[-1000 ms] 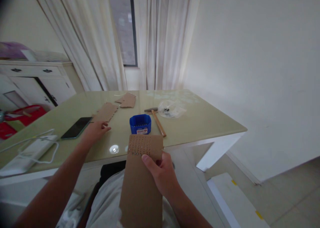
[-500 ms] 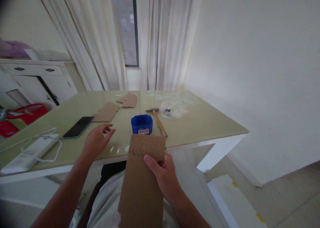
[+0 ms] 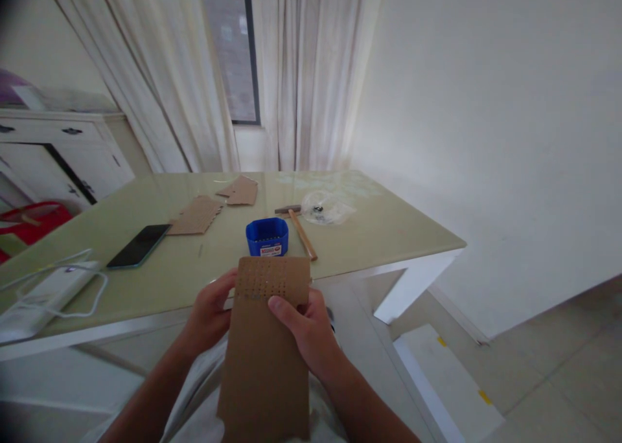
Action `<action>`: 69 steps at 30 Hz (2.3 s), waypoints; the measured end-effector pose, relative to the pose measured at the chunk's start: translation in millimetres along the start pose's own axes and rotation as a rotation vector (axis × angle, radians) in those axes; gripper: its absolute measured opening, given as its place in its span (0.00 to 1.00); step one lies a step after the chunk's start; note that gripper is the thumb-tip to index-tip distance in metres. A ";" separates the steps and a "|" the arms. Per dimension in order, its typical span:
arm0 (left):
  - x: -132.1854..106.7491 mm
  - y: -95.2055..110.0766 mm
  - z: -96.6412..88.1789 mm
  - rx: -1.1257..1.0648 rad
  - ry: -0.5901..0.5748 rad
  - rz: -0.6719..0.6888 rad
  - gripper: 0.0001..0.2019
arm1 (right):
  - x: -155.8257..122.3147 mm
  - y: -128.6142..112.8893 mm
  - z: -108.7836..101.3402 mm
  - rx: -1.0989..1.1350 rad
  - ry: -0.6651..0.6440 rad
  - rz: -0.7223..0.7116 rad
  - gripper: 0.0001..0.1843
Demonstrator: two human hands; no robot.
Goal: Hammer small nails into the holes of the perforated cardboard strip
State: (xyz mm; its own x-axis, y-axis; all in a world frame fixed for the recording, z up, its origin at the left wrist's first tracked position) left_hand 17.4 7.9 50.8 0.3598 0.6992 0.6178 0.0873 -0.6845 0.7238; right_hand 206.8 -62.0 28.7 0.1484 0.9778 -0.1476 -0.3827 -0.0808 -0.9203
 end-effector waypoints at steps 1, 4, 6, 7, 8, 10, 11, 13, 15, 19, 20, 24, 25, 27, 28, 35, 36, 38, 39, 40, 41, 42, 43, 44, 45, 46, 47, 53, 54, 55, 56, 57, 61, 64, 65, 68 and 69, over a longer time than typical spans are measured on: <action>0.0 1.1 -2.1 -0.008 0.015 0.013 0.01 | 0.0 0.4 0.4 -0.001 -0.006 -0.001 0.33; -0.8 2.6 -3.7 -0.005 0.034 0.030 0.03 | -0.3 0.6 3.1 -0.001 -0.035 -0.015 0.32; -2.6 3.0 -3.5 -0.001 0.061 0.038 0.05 | -0.9 0.0 4.3 -0.007 -0.043 -0.027 0.32; -3.8 3.2 -3.5 0.000 0.082 0.042 0.05 | -1.3 -0.4 4.6 -0.012 -0.043 -0.032 0.31; -5.3 3.5 -3.6 0.002 0.105 0.044 0.06 | -1.8 -0.7 4.6 -0.018 -0.042 -0.034 0.32; -8.2 4.6 -3.3 0.008 0.143 0.047 0.07 | -2.9 -1.3 4.4 -0.030 -0.038 -0.033 0.33; -9.5 5.5 -2.9 0.012 0.156 0.049 0.07 | -3.5 -1.4 4.6 -0.034 -0.041 -0.029 0.34; -11.4 7.9 -2.2 0.018 0.178 0.054 0.07 | -4.7 -1.7 5.3 -0.040 -0.045 -0.025 0.34; -12.5 11.0 -2.4 0.021 0.203 0.064 0.07 | -6.1 -2.2 6.1 -0.042 -0.045 -0.028 0.34; -13.9 19.2 -5.0 0.028 0.264 0.097 0.08 | -8.3 -2.5 6.8 -0.050 -0.022 -0.027 0.35; -14.4 21.7 -5.7 0.029 0.279 0.106 0.09 | -8.5 -2.7 7.0 -0.053 -0.017 -0.028 0.36; -17.6 31.6 -6.6 0.027 0.317 0.126 0.10 | -8.0 -3.2 8.3 -0.069 -0.003 -0.036 0.36; -18.3 33.3 -6.4 0.026 0.320 0.123 0.10 | -8.1 -3.4 8.1 -0.069 0.007 -0.041 0.36; -18.7 34.8 -7.2 0.028 0.326 0.113 0.10 | -8.7 -4.2 7.2 -0.065 0.028 -0.052 0.36; -17.9 34.3 -8.0 0.033 0.320 0.107 0.10 | -9.1 -4.8 6.6 -0.065 0.035 -0.060 0.36; -4.0 23.5 -29.9 0.121 0.205 0.049 0.10 | -6.9 -5.4 -1.8 -0.138 0.077 -0.061 0.37; -4.4 26.7 -36.6 0.132 0.231 0.062 0.12 | -6.5 -4.4 -2.7 -0.145 0.077 -0.058 0.37; -5.5 39.3 -42.4 0.177 0.211 0.141 0.13 | -6.3 -3.2 -3.3 -0.164 0.070 -0.069 0.36; -5.8 46.8 -40.7 0.220 0.165 0.194 0.13 | -6.3 -2.8 -3.6 -0.170 0.069 -0.078 0.36; -5.9 53.5 -37.1 0.271 0.113 0.244 0.13 | -6.4 -2.4 -3.8 -0.174 0.069 -0.085 0.36; -5.8 58.7 -33.2 0.317 0.076 0.280 0.13 | -6.5 -1.8 -3.9 -0.174 0.069 -0.087 0.36; -5.4 62.2 -29.9 0.351 0.063 0.303 0.12 | -6.6 -1.2 -4.1 -0.170 0.070 -0.085 0.36; -4.9 64.2 -27.4 0.370 0.072 0.312 0.10 | -6.8 -1.1 -4.5 -0.164 0.076 -0.084 0.36; -4.9 65.8 -25.5 0.373 0.097 0.320 0.08 | -7.2 -1.4 -4.3 -0.158 0.074 -0.084 0.35; -5.9 67.1 -23.1 0.365 0.118 0.330 0.08 | -7.6 -2.1 -3.6 -0.152 0.067 -0.085 0.35; -8.0 68.6 -20.0 0.353 0.129 0.343 0.08 | -8.1 -3.2 -2.5 -0.145 0.056 -0.089 0.34; -11.4 70.6 -17.0 0.343 0.136 0.358 0.09 | -8.6 -4.4 -0.8 -0.139 0.039 -0.092 0.33; -39.1 81.7 -36.2 0.196 0.285 0.317 0.08 | -3.5 -2.3 3.9 -0.230 -0.011 -0.090 0.32; -38.8 79.9 -48.0 0.197 0.335 0.298 0.08 | -1.7 0.2 1.8 -0.247 0.008 -0.081 0.33; -36.2 77.2 -62.7 0.223 0.406 0.300 0.07 | -0.2 3.1 -0.4 -0.247 0.024 -0.069 0.34; -29.6 71.9 -77.4 0.276 0.456 0.304 0.05 | 0.8 5.7 -2.4 -0.233 0.037 -0.060 0.34; -16.9 59.0 -91.0 0.356 0.454 0.237 0.03 | 1.1 7.6 -4.3 -0.214 0.050 -0.057 0.35; 36.2 -51.2 -146.8 0.803 0.224 -0.569 0.11 | -1.1 9.9 -7.0 -0.178 0.074 -0.069 0.34; 48.1 -101.9 -171.2 0.892 0.167 -0.742 0.12 | -1.5 12.0 -4.4 -0.191 0.065 -0.053 0.33; 46.4 -112.6 -174.9 0.916 0.163 -0.779 0.13 | -1.4 12.8 -3.7 -0.193 0.066 -0.046 0.33; 35.2 -130.5 -176.2 0.958 0.162 -0.846 0.15 | -1.4 13.9 -2.4 -0.176 0.071 -0.031 0.32; 32.7 -133.2 -174.9 0.961 0.161 -0.854 0.15 | -1.6 13.4 -2.7 -0.170 0.080 -0.029 0.32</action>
State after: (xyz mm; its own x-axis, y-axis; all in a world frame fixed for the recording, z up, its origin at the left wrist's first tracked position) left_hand -145.0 158.1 28.4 -0.2494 0.9565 0.1511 0.8849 0.1617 0.4369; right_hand 204.0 -65.2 15.6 0.2313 0.9624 -0.1422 -0.2185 -0.0910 -0.9716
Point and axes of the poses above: each hand's wrist, its own x-axis towards the middle knuckle, its own z-axis out of the palm, y = z × x, the point moved 7 cm from there along x, towards the middle knuckle, and after that the axes turned 2 degrees about -z, right-handed, at the moved point
